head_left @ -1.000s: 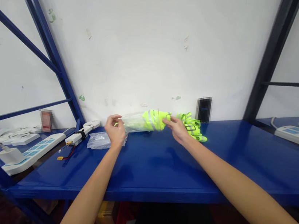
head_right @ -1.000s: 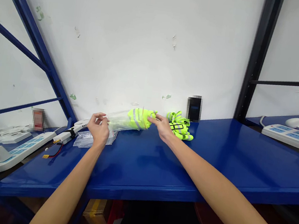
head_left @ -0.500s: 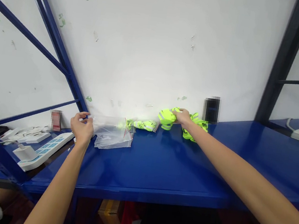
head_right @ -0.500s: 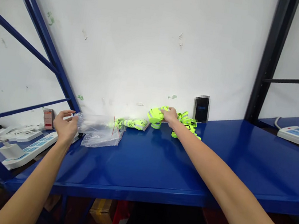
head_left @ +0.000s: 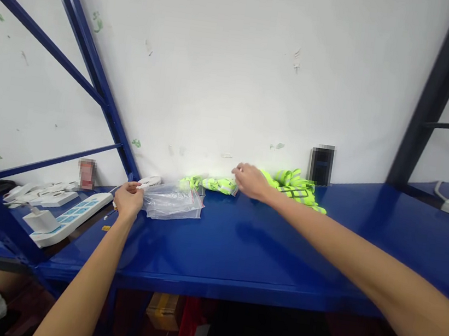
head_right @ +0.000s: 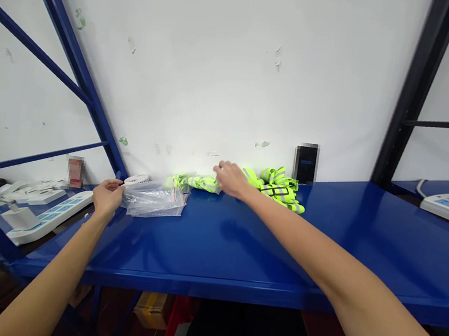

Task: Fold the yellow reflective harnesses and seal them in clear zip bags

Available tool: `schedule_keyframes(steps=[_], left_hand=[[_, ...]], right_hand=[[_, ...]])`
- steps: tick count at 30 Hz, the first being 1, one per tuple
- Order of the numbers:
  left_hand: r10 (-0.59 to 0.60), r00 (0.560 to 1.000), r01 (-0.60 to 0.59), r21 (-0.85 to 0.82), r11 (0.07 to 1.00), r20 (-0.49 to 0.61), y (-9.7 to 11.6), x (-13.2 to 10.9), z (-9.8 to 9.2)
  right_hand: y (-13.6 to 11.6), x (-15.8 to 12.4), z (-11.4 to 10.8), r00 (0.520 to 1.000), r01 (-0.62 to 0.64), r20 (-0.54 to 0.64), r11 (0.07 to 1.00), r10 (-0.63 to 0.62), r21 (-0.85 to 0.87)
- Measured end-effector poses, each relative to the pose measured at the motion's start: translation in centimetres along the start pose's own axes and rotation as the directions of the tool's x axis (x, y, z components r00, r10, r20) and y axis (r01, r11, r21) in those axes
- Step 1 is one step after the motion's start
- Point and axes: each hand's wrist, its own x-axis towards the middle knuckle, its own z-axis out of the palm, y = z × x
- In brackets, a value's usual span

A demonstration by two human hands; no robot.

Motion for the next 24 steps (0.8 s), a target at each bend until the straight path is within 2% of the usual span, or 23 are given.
schedule_keyframes(steps=[1, 3, 5, 6, 7, 9, 11, 15, 16, 17, 19, 21, 23, 24], left_hand=[[-0.014, 1.0, 0.014, -0.06, 0.998, -0.008, 0.8, -0.1, 0.1], [-0.056, 0.998, 0.053, -0.225, 0.973, -0.008, 2.8, -0.2, 0.1], [-0.127, 0.992, 0.128, -0.385, 0.914, 0.028, 5.0, -0.4, 0.1], [-0.155, 0.987, 0.161, -0.447, 0.88, 0.051, 6.0, -0.5, 0.0], [-0.168, 0.983, 0.185, -0.504, 0.844, 0.079, 6.9, -0.7, -0.1], [-0.149, 0.982, 0.19, -0.59, 0.785, 0.118, 8.2, -1.2, -0.3], [-0.116, 0.984, 0.174, -0.64, 0.749, 0.132, 8.6, -1.6, -0.6], [-0.139, 0.987, 0.155, -0.672, 0.725, 0.078, 8.0, -2.2, -0.9], [-0.153, 0.987, 0.146, -0.676, 0.722, 0.05, 7.7, -2.2, -0.9], [-0.166, 0.986, 0.144, -0.683, 0.716, 0.034, 7.5, -2.3, -1.0], [-0.196, 0.978, 0.192, -0.707, 0.68, 0.078, 7.1, -2.5, -1.1], [-0.233, 0.941, 0.339, -0.705, 0.623, 0.247, 6.8, -2.8, -1.3], [-0.262, 0.87, 0.486, -0.635, 0.6, 0.418, 6.6, -3.1, -1.5], [-0.267, 0.844, 0.521, -0.593, 0.613, 0.465, 6.5, -3.2, -1.5]], right_hand=[[-1.3, -0.3, 0.3, 0.999, 0.02, 0.031, 0.995, -0.023, 0.093], [-3.7, -0.9, 1.0, 0.997, -0.041, 0.07, 0.949, 0.021, 0.312], [-5.7, -0.8, 1.7, 0.992, -0.122, 0.09, 0.84, 0.088, 0.529], [-6.5, -0.4, 1.9, 0.981, -0.193, 0.134, 0.749, 0.14, 0.633], [-7.3, 0.0, 2.1, 0.96, -0.279, 0.212, 0.621, 0.18, 0.732], [-8.4, 1.2, 2.2, 0.902, -0.429, 0.391, 0.294, 0.182, 0.854], [-9.3, 2.3, 2.0, 0.883, -0.457, 0.449, 0.033, 0.137, 0.889], [-10.7, 2.9, 1.0, 0.88, -0.417, 0.463, -0.293, 0.109, 0.86], [-11.0, 2.8, 0.6, 0.877, -0.421, 0.471, -0.328, 0.091, 0.846], [-11.4, 2.7, 0.3, 0.879, -0.422, 0.469, -0.322, 0.085, 0.848], [-12.0, 2.6, -0.2, 0.895, -0.393, 0.427, -0.228, 0.126, 0.891], [-12.6, 2.6, -0.6, 0.909, -0.344, 0.369, -0.154, 0.193, 0.926], [-12.9, 2.8, -0.6, 0.91, -0.318, 0.345, -0.146, 0.231, 0.937], [-12.9, 2.9, -0.5, 0.908, -0.319, 0.346, -0.148, 0.236, 0.936]])
